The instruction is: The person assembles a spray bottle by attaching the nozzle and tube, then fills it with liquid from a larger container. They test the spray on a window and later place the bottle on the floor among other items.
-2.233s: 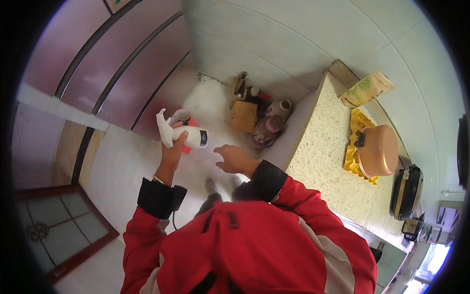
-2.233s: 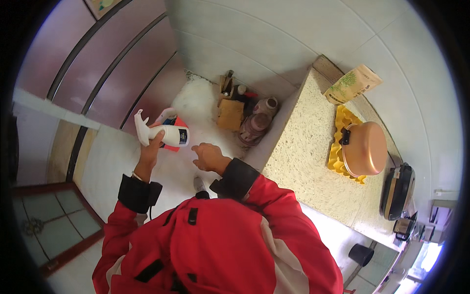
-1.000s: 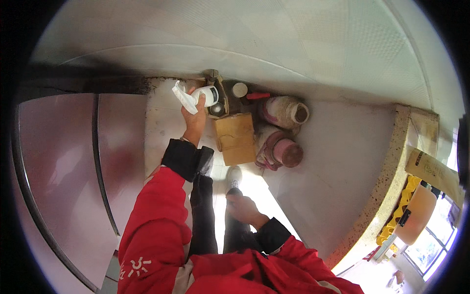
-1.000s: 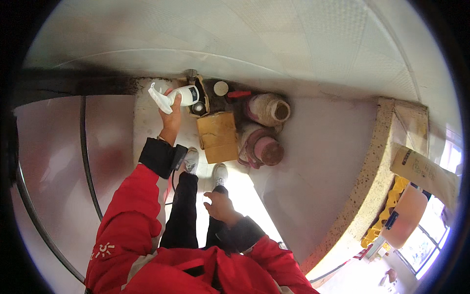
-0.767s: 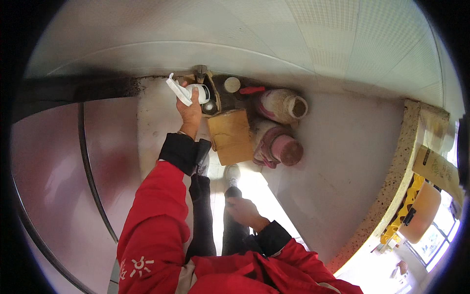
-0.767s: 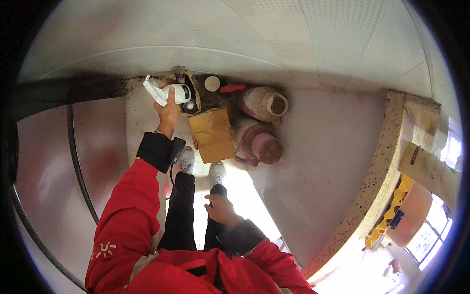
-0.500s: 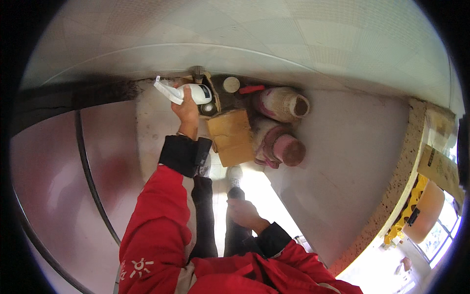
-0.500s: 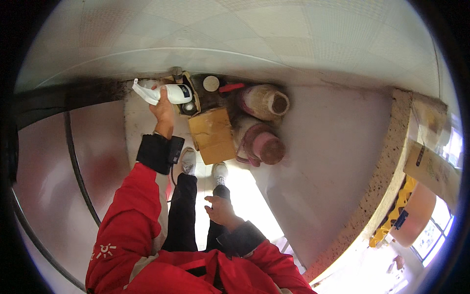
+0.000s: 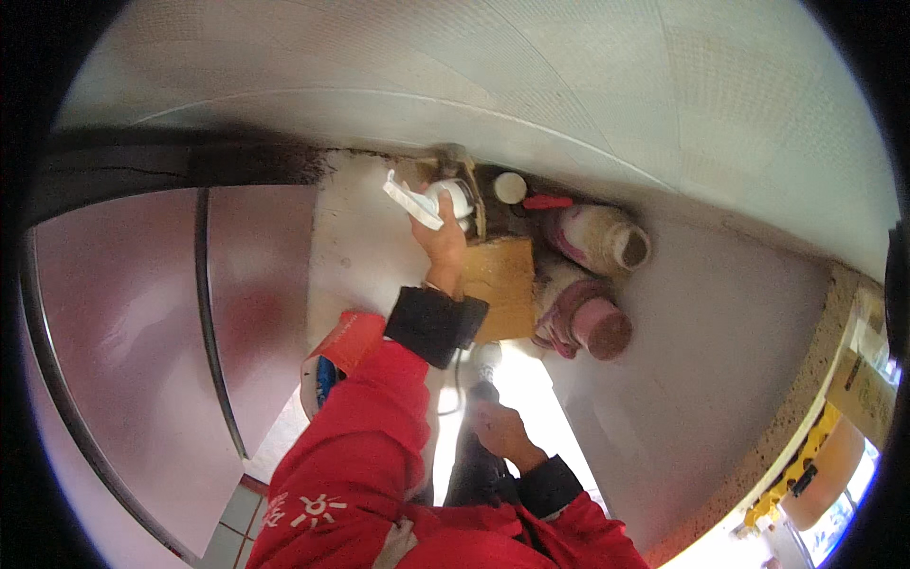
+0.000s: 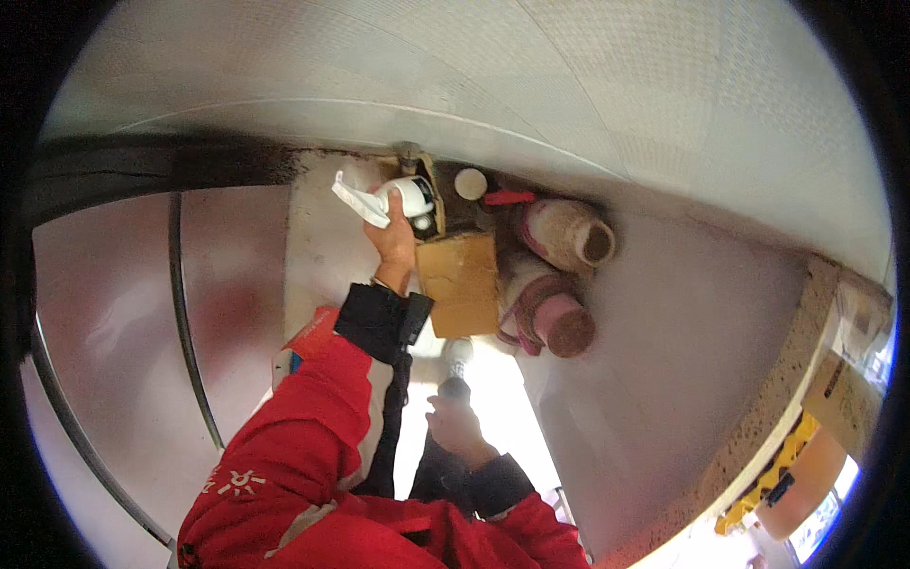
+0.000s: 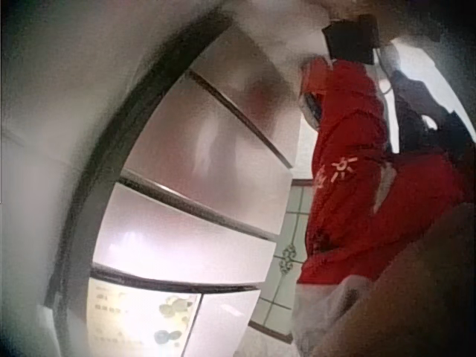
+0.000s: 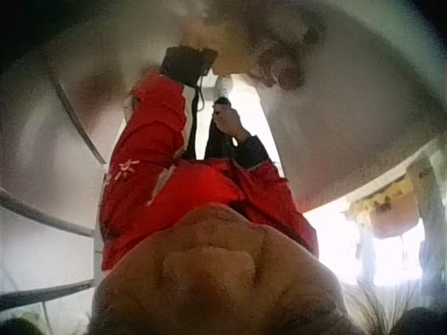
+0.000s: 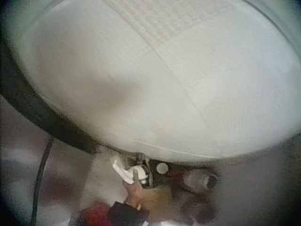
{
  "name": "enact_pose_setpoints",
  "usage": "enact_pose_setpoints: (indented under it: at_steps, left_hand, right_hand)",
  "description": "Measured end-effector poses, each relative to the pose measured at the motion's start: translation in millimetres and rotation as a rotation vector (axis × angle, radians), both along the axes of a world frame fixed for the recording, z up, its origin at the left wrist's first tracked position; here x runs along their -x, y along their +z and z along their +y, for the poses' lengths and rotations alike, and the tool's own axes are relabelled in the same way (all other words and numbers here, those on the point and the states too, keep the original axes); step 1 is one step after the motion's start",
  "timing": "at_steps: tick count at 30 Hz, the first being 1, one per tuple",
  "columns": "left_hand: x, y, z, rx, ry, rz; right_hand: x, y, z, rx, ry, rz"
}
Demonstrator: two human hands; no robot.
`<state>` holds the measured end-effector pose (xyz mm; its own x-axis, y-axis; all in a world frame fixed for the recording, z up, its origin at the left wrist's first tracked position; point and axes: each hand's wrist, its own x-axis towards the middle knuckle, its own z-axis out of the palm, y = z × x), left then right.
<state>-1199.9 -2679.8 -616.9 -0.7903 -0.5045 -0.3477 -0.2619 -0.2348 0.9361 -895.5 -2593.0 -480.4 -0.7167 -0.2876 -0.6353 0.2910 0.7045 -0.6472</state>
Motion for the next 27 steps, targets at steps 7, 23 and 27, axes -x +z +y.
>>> enact_pose_setpoints:
  at_steps: [7, 23, 27]
  left_hand:
    - [2, 0, 1, -0.132, 0.284, 0.102]
    - [-12, 5, 2, 0.061, 0.099, 0.021]
    - [-21, 14, -9, 0.215, -0.026, 0.035]
  right_hand:
    - [-1, -7, 0, 0.13, -0.147, -0.002]
    - [96, -55, 45, -0.077, -0.476, 0.238]
    - [211, -84, 57, -0.058, -0.422, 0.612]
